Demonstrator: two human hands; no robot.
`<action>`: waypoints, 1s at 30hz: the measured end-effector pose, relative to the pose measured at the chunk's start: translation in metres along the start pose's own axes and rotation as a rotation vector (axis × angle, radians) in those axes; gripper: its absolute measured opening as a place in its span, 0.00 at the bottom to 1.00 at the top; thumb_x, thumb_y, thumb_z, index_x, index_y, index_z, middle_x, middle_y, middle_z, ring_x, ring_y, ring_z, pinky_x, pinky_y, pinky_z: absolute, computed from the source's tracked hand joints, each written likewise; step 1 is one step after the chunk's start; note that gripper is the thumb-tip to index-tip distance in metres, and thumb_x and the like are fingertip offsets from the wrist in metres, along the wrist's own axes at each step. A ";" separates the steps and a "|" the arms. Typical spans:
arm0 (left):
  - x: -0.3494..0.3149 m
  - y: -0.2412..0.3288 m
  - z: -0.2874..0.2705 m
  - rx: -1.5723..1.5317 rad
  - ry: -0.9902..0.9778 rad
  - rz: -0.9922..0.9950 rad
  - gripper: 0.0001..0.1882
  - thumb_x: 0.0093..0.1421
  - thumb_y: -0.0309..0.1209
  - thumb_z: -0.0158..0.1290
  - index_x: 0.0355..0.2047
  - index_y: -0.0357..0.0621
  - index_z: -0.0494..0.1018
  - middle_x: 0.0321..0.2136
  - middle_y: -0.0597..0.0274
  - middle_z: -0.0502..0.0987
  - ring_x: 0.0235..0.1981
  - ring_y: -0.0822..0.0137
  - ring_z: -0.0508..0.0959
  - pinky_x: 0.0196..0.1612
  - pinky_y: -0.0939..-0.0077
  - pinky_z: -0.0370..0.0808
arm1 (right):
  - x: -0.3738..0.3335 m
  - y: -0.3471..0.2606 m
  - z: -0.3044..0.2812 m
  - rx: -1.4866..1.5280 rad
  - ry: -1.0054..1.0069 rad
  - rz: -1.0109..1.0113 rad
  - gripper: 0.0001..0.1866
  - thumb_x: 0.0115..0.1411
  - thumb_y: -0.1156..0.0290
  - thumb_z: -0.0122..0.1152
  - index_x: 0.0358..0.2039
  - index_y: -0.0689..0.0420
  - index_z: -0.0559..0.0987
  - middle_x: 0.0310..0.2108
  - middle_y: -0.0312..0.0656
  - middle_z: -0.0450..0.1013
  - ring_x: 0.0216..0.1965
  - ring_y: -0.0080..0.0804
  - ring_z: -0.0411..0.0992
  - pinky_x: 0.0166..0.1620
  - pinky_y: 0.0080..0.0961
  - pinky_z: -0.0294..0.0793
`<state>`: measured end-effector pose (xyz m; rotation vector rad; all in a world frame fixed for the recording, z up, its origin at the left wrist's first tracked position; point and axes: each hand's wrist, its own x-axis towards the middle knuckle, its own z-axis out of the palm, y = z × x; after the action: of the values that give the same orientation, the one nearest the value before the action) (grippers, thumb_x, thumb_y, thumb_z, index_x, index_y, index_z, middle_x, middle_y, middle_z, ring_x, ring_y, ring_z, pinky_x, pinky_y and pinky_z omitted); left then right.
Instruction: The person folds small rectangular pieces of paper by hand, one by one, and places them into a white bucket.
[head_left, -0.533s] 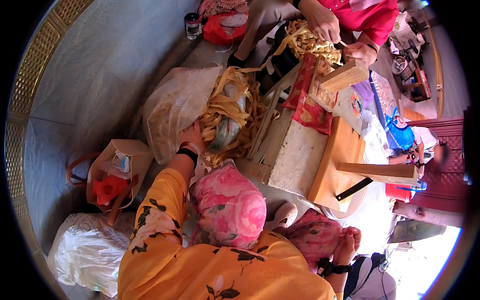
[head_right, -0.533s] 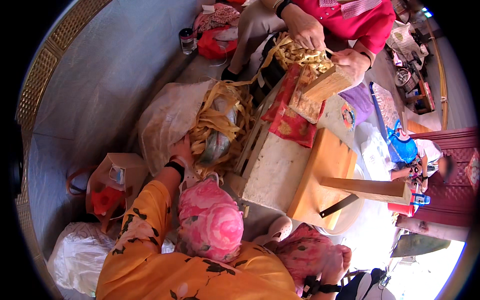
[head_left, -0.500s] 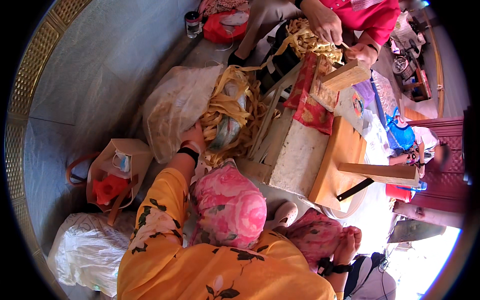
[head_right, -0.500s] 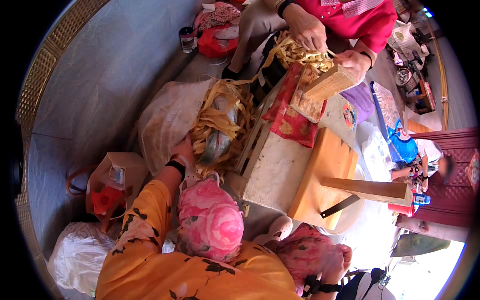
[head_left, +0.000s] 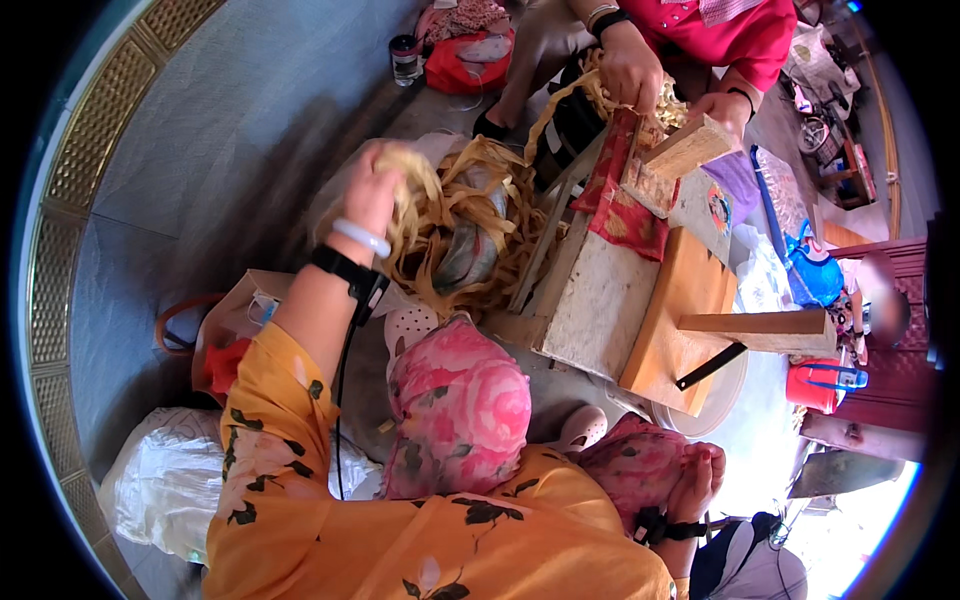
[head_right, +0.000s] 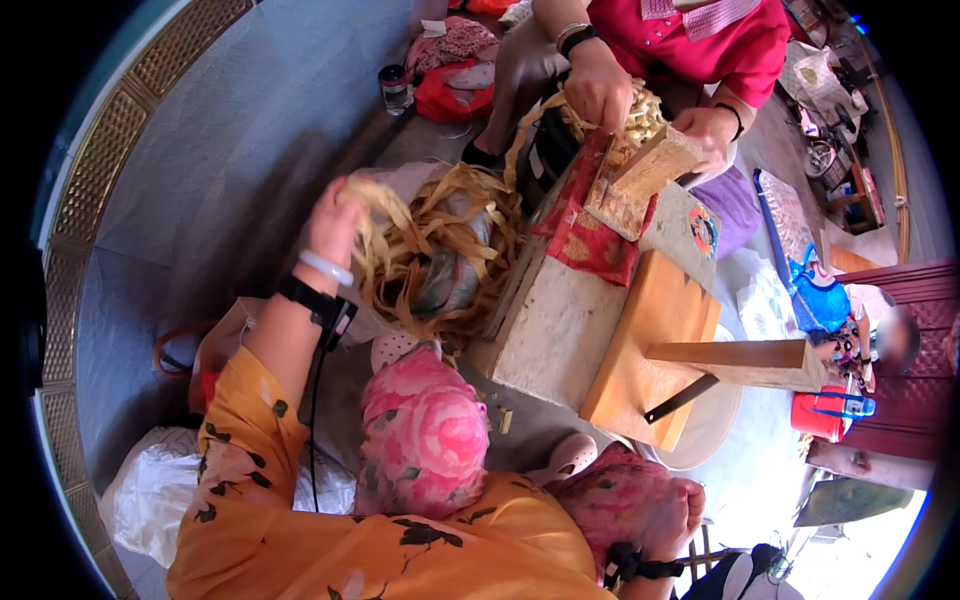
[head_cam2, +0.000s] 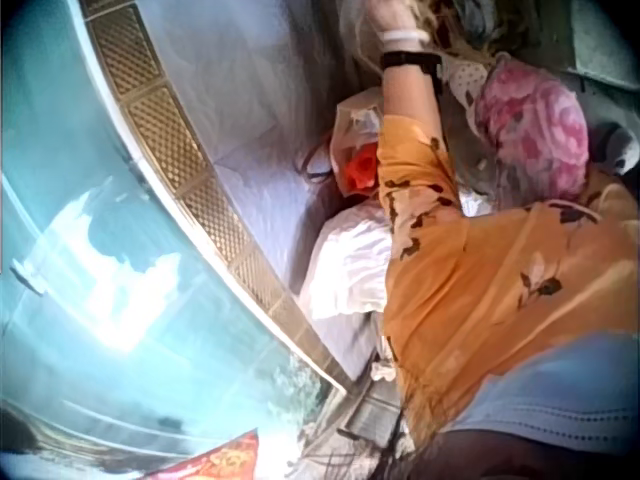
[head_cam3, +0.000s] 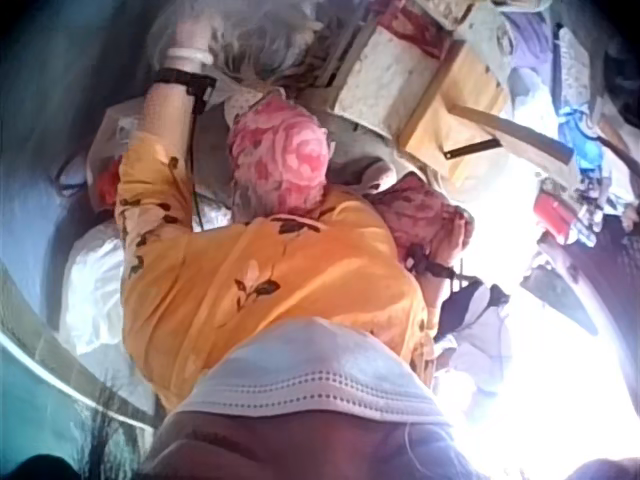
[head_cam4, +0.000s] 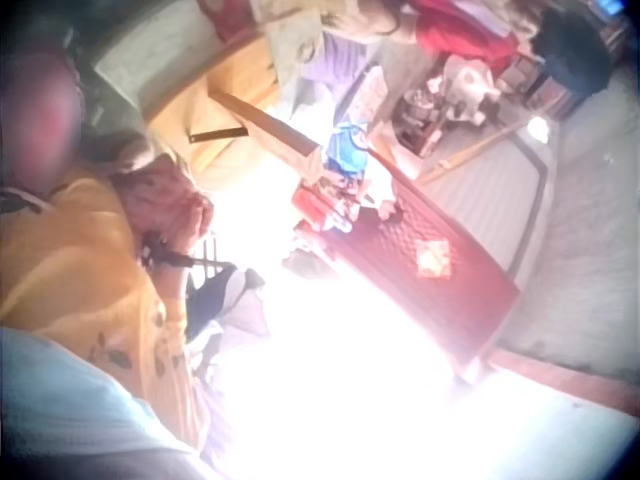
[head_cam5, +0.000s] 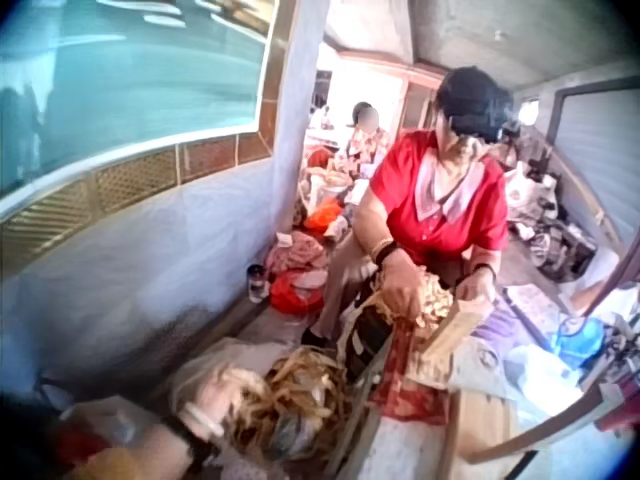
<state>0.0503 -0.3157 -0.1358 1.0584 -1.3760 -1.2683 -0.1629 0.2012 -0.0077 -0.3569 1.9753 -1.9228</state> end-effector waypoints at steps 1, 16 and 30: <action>0.004 0.050 0.010 -0.200 -0.125 -0.001 0.16 0.51 0.23 0.46 0.41 0.37 0.72 0.34 0.59 0.76 0.35 0.70 0.74 0.41 0.79 0.70 | -0.003 0.001 0.001 0.010 0.008 0.010 0.06 0.61 0.70 0.53 0.37 0.58 0.72 0.33 0.39 0.73 0.34 0.25 0.70 0.37 0.18 0.66; -0.063 -0.015 -0.009 1.193 -0.195 0.368 0.19 0.57 0.28 0.51 0.48 0.33 0.65 0.33 0.56 0.77 0.38 0.63 0.77 0.45 0.75 0.72 | -0.012 0.008 -0.008 0.061 -0.040 -0.031 0.07 0.62 0.70 0.54 0.37 0.59 0.73 0.31 0.40 0.74 0.31 0.24 0.71 0.35 0.18 0.68; -0.175 0.235 0.031 -0.495 -0.635 -0.240 0.06 0.64 0.29 0.43 0.36 0.41 0.69 0.16 0.71 0.61 0.15 0.80 0.57 0.19 0.86 0.51 | -0.035 0.007 -0.009 -0.407 -0.366 -0.238 0.09 0.61 0.79 0.50 0.42 0.62 0.73 0.36 0.39 0.74 0.35 0.21 0.71 0.38 0.16 0.71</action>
<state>0.0514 -0.1183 0.0830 0.4946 -1.2861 -2.1139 -0.1350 0.2246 -0.0116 -1.0145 2.1252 -1.4273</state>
